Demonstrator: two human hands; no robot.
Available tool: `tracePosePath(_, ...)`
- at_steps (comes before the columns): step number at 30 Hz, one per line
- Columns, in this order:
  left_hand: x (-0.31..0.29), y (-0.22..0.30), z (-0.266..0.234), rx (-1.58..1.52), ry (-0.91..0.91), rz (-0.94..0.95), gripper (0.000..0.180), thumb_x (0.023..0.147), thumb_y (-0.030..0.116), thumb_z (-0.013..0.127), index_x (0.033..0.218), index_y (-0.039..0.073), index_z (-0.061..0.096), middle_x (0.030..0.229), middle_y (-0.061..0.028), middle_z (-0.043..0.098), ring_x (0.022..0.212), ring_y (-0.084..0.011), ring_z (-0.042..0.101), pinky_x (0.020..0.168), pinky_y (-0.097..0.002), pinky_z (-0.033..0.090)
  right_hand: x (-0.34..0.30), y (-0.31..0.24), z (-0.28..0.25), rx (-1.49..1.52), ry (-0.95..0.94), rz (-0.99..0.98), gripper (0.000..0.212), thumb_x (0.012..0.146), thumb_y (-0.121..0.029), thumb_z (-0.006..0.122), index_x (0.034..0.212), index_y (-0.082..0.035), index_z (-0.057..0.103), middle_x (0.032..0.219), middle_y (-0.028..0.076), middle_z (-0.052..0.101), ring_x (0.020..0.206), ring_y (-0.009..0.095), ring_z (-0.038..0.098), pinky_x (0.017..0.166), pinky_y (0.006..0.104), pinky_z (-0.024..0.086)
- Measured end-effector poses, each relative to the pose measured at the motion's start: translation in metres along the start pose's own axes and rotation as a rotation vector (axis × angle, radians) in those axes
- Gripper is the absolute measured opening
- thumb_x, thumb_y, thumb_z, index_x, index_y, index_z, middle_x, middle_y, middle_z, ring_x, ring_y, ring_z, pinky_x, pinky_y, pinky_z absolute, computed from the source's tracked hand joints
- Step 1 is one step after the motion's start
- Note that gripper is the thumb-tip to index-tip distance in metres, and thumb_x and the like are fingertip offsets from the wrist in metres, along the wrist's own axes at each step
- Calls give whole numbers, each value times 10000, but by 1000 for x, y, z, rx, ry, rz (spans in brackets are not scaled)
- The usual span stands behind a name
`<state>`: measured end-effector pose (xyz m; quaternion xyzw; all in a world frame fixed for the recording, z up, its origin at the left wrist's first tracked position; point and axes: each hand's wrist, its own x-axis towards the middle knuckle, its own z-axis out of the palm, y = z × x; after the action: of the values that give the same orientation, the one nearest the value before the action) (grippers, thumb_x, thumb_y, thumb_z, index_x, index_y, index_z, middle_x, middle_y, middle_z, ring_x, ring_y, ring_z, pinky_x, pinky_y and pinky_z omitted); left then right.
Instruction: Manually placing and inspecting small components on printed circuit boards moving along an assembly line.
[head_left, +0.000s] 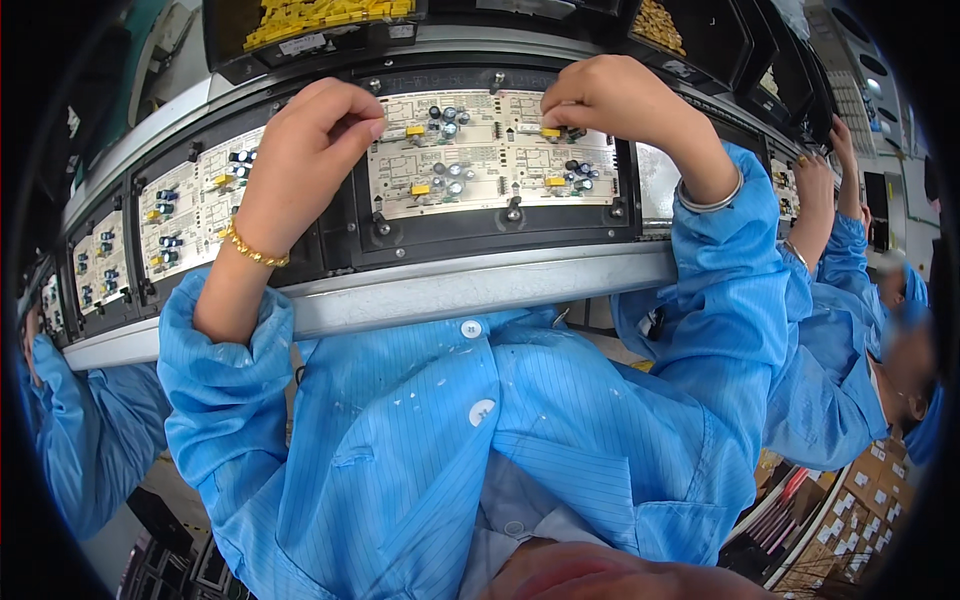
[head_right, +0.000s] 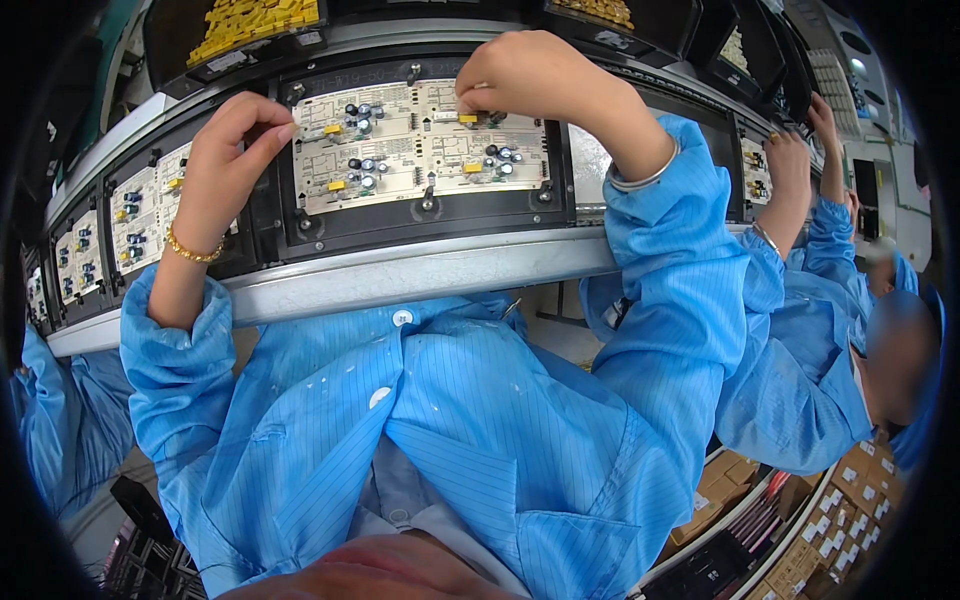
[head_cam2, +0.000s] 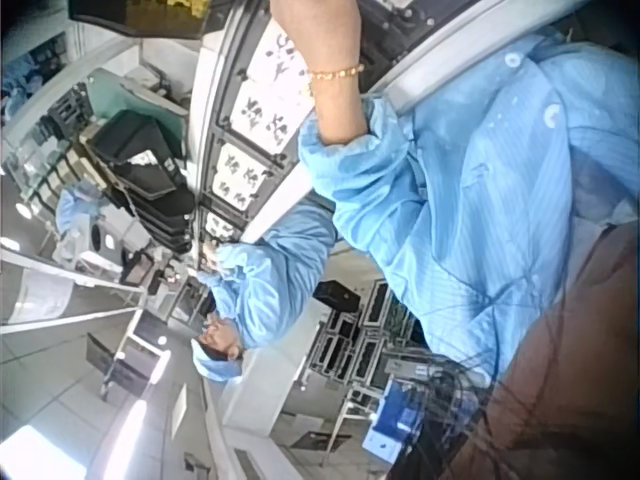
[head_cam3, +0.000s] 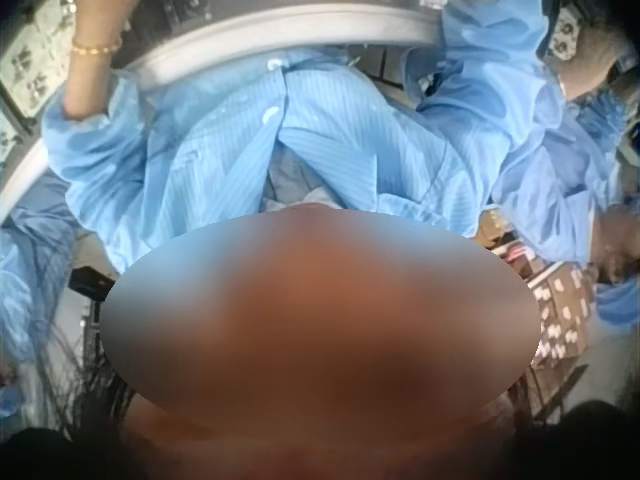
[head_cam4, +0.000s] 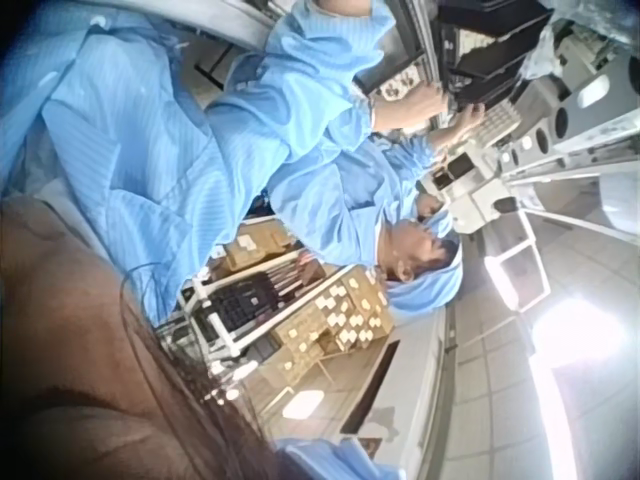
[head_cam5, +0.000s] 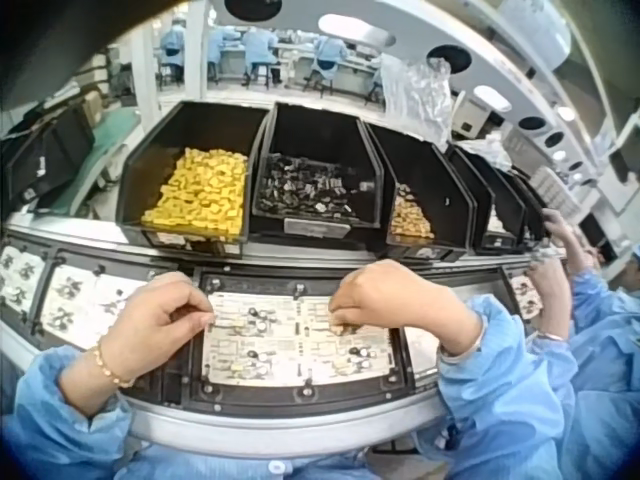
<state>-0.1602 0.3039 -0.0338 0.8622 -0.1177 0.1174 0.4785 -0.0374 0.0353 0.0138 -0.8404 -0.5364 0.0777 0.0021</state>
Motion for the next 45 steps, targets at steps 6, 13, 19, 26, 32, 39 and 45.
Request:
tracePosePath(6,24,-3,16,343,-56,140,105,791,146,567,817,55,611,783,-97,572,744,-273,558,682,-369,455,-24,4,8,585,441,241,246,876,-208,580,1034,-25,622,836,-24,596,715,66,522,598,204,416)
tracePosePath(13,27,-4,29,406,-120,-3,129,774,170,569,771,65,645,821,-95,604,798,-295,590,707,-389,479,-40,-2,28,1511,382,334,308,862,-52,552,1152,46,517,995,134,614,833,142,619,685,205,526)
tracePosePath(19,29,0,23,401,-127,-46,131,758,168,570,770,63,648,816,-99,608,805,-293,591,714,-390,476,-32,-11,15,1532,450,309,265,870,-68,557,1116,31,542,992,148,621,895,187,639,740,237,550)
tracePosePath(26,31,-2,24,375,-76,-14,119,727,123,637,752,7,629,760,-116,594,710,-275,579,640,-343,453,-30,-12,9,1534,428,237,272,889,-111,542,1124,25,537,913,105,624,761,136,634,623,212,534)
tracePosePath(32,34,-3,24,409,-76,18,120,731,123,635,741,4,621,758,-119,592,705,-275,578,632,-344,454,-26,-18,5,1471,425,304,249,893,-118,529,1103,17,546,868,73,613,734,117,616,614,208,514)
tracePosePath(39,35,-2,23,386,-123,5,136,756,152,549,744,50,638,798,-115,607,776,-299,592,707,-396,479,-25,-20,1,1488,391,290,246,891,-129,536,1097,5,554,846,59,607,686,90,590,586,201,489)
tracePosePath(45,36,5,34,518,-110,100,123,755,142,591,748,25,625,779,-116,599,739,-294,584,670,-379,471,-23,-24,4,1447,382,302,246,891,-133,546,1092,7,556,841,62,611,683,97,593,583,208,491)
